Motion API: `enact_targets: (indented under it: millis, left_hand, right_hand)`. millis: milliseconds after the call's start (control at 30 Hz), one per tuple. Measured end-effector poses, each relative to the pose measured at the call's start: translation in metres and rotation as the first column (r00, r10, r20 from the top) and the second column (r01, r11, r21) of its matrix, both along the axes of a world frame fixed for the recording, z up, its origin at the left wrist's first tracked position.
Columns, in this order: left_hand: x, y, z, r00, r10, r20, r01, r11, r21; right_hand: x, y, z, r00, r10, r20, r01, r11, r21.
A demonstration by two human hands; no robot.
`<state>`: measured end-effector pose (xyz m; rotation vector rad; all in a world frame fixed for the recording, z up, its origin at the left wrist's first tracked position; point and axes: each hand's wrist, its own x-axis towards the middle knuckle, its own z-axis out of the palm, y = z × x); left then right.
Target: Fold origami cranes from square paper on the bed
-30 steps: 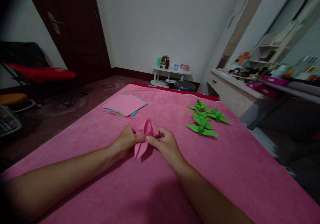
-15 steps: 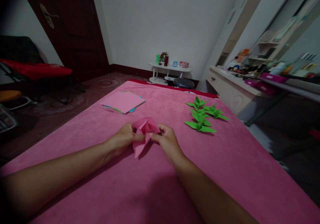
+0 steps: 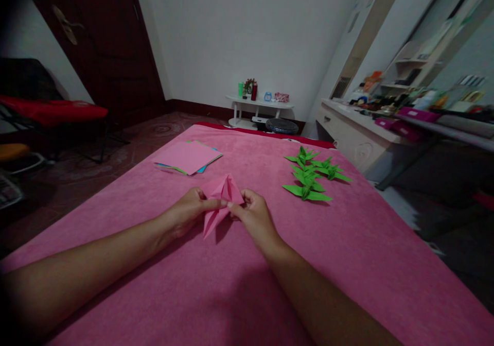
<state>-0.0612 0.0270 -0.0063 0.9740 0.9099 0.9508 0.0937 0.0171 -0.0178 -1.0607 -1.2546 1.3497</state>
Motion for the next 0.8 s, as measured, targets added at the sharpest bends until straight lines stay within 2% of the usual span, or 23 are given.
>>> enact_targets:
  millis: [100,167,233,333,400,467,633,800]
  left_hand:
    - [-0.001,0.002,-0.001,0.999,0.023,0.023,-0.022,0.999,-0.027]
    - [-0.002,0.003,-0.002,0.999,0.023,0.026,-0.022,0.999,-0.025]
    - [-0.002,0.003,-0.002,1.0,0.028,0.009,-0.028,1.0,-0.006]
    - [-0.001,0.001,0.0,0.997,0.066,-0.043,-0.066,0.998,0.006]
    - [0.001,0.0,0.002,0.995,0.083,-0.056,-0.083,0.997,0.001]
    - [0.002,-0.001,0.002,0.997,0.07,-0.03,-0.069,0.997,0.016]
    - [0.003,-0.003,0.001,0.999,0.037,-0.028,-0.033,0.992,0.122]
    - [0.003,-0.004,-0.003,0.997,-0.014,-0.072,0.029,0.975,0.222]
  right_hand:
    - [0.0,-0.002,0.001,0.983,-0.138,0.117,0.118,0.979,0.167]
    - [0.0,-0.005,0.003,0.933,-0.28,0.225,0.186,0.913,0.364]
    - [0.0,-0.008,0.008,0.877,-0.384,0.289,0.196,0.835,0.514]
    - [-0.001,-0.011,0.013,0.826,-0.473,0.306,0.211,0.763,0.611]
    - [-0.002,-0.011,0.014,0.803,-0.51,0.308,0.222,0.736,0.639]
    - [-0.002,-0.009,0.013,0.792,-0.508,0.339,0.204,0.743,0.637]
    - [0.0,-0.004,0.003,0.799,-0.424,0.426,0.139,0.82,0.555]
    - [0.002,-0.003,0.002,0.85,-0.359,0.385,0.108,0.835,0.539]
